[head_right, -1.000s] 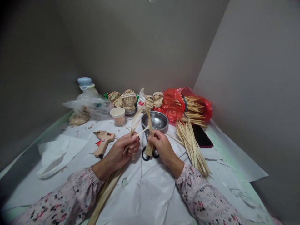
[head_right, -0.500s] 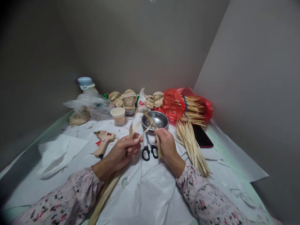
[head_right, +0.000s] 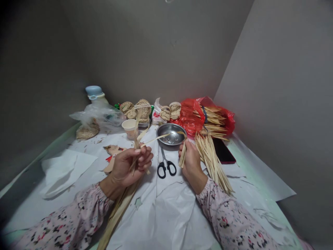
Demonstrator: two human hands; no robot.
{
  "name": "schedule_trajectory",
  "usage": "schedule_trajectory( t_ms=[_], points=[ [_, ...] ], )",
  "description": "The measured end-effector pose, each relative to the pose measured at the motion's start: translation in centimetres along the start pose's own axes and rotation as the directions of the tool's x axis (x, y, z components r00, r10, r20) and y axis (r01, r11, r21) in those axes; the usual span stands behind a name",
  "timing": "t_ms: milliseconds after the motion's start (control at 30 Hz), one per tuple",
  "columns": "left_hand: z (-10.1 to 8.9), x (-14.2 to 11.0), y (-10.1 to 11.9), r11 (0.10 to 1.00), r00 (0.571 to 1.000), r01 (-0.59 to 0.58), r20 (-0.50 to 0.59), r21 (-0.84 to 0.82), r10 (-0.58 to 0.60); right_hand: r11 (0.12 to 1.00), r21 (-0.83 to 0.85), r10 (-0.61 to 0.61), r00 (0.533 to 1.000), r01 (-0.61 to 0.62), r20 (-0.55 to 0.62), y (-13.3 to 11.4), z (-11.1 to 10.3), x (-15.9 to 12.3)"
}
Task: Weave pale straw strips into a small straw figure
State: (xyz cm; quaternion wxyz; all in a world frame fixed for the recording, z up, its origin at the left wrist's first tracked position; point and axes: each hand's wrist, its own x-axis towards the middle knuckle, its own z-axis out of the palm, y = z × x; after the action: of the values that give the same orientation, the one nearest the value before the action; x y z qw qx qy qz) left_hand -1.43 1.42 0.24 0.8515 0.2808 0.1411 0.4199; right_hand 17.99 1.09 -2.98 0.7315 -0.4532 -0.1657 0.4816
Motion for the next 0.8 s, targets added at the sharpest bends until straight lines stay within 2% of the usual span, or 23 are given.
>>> schedule_trajectory(
  t_ms=[133,200,300,367,467,667,800],
  points=[
    [-0.2,0.1,0.5,0.997,0.999,-0.03,0.041,-0.075,0.033,0.998,0.056,0.007,0.996,-0.002,-0.087,-0.1,0.0,0.1],
    [-0.2,0.2,0.5,0.997,0.999,-0.017,0.027,-0.079,0.019,0.997,0.078,0.0,0.997,0.006,-0.078,0.1,-0.1,0.2],
    [-0.1,0.3,-0.1,0.997,0.995,0.074,-0.062,-0.005,-0.075,0.999,0.043,-0.015,0.997,0.012,0.081,0.5,0.1,-0.3],
    [0.0,0.4,-0.8,0.988,0.986,0.132,-0.115,0.086,-0.121,0.999,-0.03,-0.022,0.976,0.029,0.217,0.9,0.3,-1.0],
    [0.0,0.5,-1.8,0.959,0.984,0.134,-0.15,0.25,-0.099,0.988,-0.143,0.002,0.935,0.052,0.355,1.4,0.9,-2.3],
    [-0.5,0.4,-2.7,0.807,0.988,0.086,-0.155,0.584,0.007,0.956,-0.244,-0.045,0.9,0.165,0.433,2.0,1.3,-3.0],
    [-0.4,0.4,-2.6,0.73,0.981,0.104,-0.189,0.676,0.035,0.945,-0.265,-0.056,0.892,0.192,0.448,2.0,1.0,-2.9]
  ],
)
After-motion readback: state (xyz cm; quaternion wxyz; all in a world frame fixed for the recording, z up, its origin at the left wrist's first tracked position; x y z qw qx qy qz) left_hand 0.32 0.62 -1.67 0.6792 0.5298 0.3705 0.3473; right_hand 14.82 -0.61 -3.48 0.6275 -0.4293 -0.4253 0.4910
